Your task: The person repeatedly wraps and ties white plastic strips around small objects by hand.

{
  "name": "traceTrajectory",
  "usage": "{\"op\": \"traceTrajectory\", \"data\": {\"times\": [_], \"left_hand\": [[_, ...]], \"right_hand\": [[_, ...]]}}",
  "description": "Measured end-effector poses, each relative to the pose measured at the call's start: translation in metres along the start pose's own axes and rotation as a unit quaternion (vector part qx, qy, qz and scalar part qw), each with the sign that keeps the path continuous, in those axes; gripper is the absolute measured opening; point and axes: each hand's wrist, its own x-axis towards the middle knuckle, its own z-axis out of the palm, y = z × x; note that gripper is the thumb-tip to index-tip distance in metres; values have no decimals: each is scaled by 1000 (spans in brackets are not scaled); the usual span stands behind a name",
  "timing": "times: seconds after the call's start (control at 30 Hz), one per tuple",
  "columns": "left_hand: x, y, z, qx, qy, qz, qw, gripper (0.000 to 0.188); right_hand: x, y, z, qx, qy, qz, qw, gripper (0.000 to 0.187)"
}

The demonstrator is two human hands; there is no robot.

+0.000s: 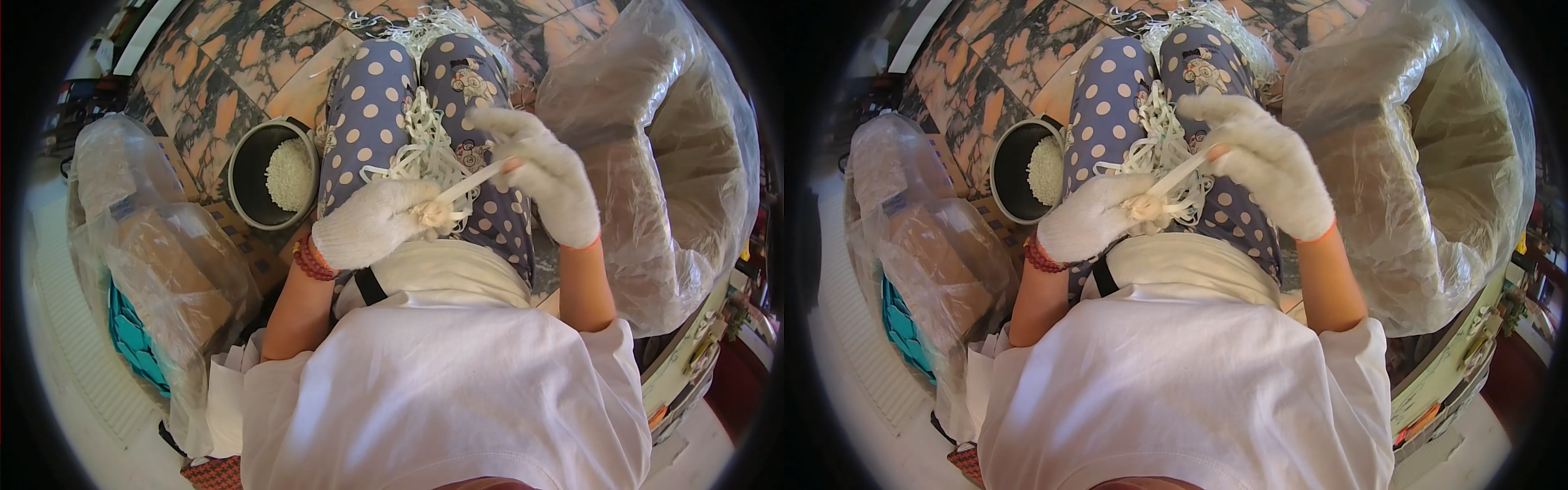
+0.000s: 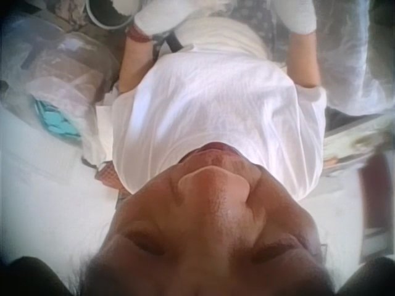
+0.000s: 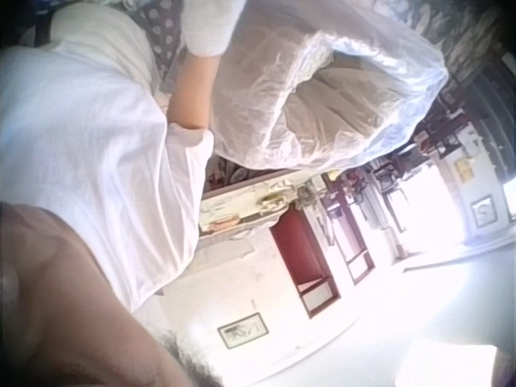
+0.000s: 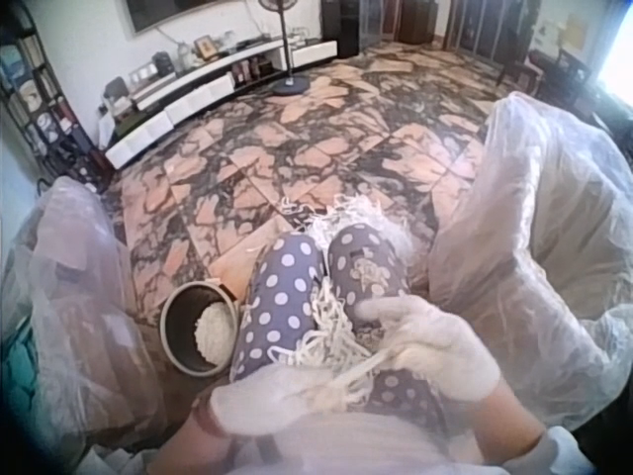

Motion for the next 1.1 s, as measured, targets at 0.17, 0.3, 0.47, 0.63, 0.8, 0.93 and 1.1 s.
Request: {"op": "traceTrajectory", "data": {"times": [0.17, 0.3, 0.47, 0.63, 0.8, 0.93, 1.1], "left_hand": [[6, 12, 13, 37, -2, 142, 989, 14], [1, 6, 27, 70, -34, 151, 985, 20], [-22, -10, 23, -66, -121, 10, 990, 22], [-27, -20, 17, -64, -156, 20, 986, 17], [-30, -27, 8, 7, -182, 1, 983, 17], [-37, -35, -10, -48, -209, -62, 975, 15], [-50, -39, -29, -53, -180, 55, 981, 20]], "right_hand": [[-4, -21, 28, 468, -4, 75, 881, 25], [-3, -27, -9, 506, 96, 38, 856, 20], [-5, -37, -118, 246, 487, 8, 838, 24], [-9, -48, -193, 525, 184, -63, 829, 28], [-40, -39, -327, 456, 242, -61, 854, 27], [-80, -36, -453, 237, 427, -30, 872, 12], [-161, -69, -579, -751, 325, 375, 435, 36]]}}
